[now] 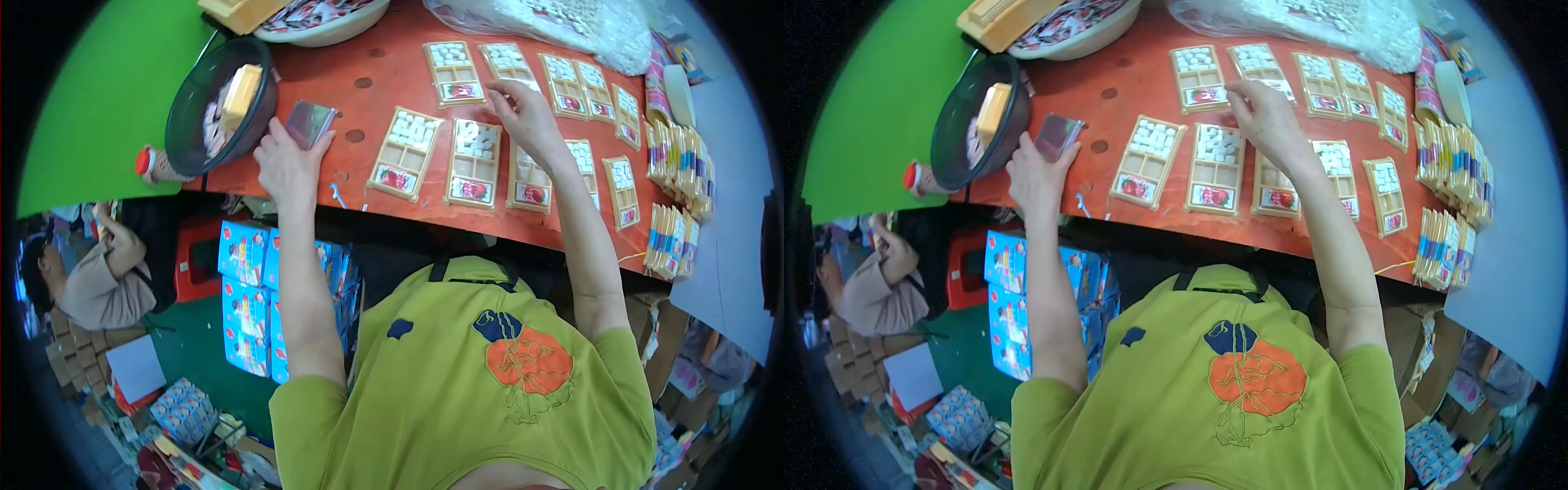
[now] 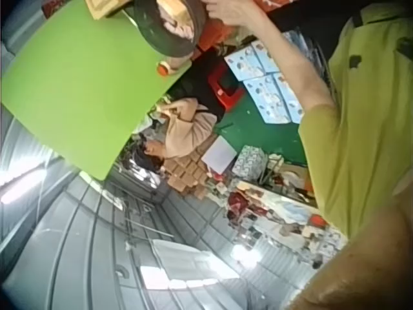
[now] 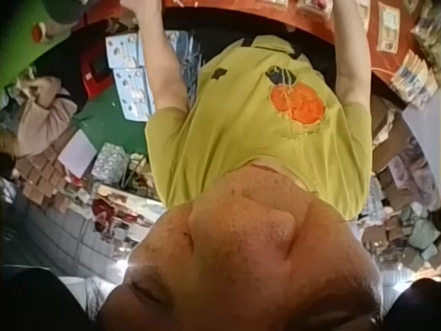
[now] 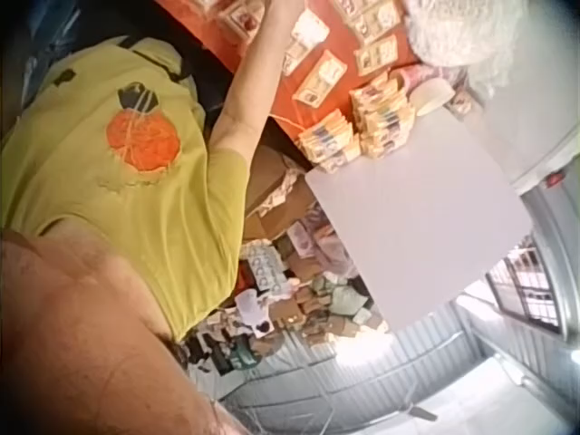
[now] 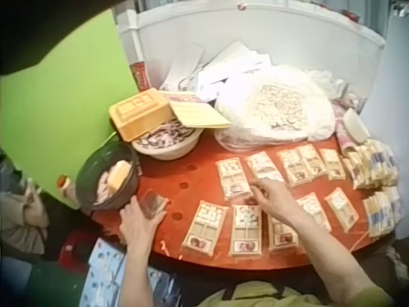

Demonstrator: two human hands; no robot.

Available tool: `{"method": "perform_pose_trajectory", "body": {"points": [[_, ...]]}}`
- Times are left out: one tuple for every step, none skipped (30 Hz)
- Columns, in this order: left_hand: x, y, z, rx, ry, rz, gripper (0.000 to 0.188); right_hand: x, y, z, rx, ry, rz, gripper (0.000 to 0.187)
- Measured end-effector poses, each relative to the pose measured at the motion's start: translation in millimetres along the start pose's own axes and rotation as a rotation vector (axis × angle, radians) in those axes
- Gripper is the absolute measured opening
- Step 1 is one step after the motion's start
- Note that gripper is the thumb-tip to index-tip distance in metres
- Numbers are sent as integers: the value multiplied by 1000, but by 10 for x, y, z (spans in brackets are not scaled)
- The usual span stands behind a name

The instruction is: Packaging small plastic trays with white cubes into plastic sleeves and sealing them with decorative labels.

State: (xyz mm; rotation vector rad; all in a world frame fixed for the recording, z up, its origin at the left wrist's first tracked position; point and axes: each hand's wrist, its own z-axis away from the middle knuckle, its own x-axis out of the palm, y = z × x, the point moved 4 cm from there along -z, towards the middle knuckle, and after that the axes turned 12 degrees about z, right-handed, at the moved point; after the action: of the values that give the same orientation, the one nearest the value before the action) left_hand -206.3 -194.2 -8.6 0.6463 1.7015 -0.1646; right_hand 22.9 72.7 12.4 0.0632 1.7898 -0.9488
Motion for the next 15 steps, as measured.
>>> {"method": "perform_pose_trajectory", "body": {"points": [[22, -9, 9, 14, 25, 18, 92, 41, -2, -44, 11, -10, 16, 33], [-18, 42, 37, 36, 48, 42, 94, 89, 29, -91, 3, -10, 11, 33], [-71, 81, 84, 33, 68, 56, 87, 140, 67, -140, -21, 40, 151, 35], [-161, 142, 122, 33, 77, 51, 87, 178, 88, -195, -43, 93, 289, 38], [-239, 228, 165, 37, 119, 73, 78, 195, 89, -233, -41, 101, 289, 38], [-282, 323, 199, 43, 161, 97, 69, 243, 107, -278, 19, 53, 315, 41], [-299, 378, 218, 42, 171, 92, 69, 297, 68, -325, 66, 0, 333, 44], [-261, 496, 209, 184, 177, 256, 59, 314, 30, -356, 63, 7, 330, 44], [-202, 646, 193, 331, 179, 422, 49, 329, 31, -381, 119, -21, 360, 45], [-30, 794, 168, 347, 114, 621, 44, 359, 42, -387, 176, -54, 389, 47], [156, 972, 122, 361, 47, 819, 41, 359, 34, -394, 210, -44, 385, 47], [329, 1142, 56, 291, -35, 929, 40, 380, 0, -396, 212, -38, 383, 47], [502, 1313, -21, 226, -126, 1047, 40, 369, -7, -385, 217, -3, 387, 44], [658, 1406, -106, 239, -132, 1054, 40, 367, -14, -393, 220, 33, 392, 41], [863, 1460, -194, 146, -187, 1139, 38, 397, 4, -443, 241, 52, 356, 47]]}}
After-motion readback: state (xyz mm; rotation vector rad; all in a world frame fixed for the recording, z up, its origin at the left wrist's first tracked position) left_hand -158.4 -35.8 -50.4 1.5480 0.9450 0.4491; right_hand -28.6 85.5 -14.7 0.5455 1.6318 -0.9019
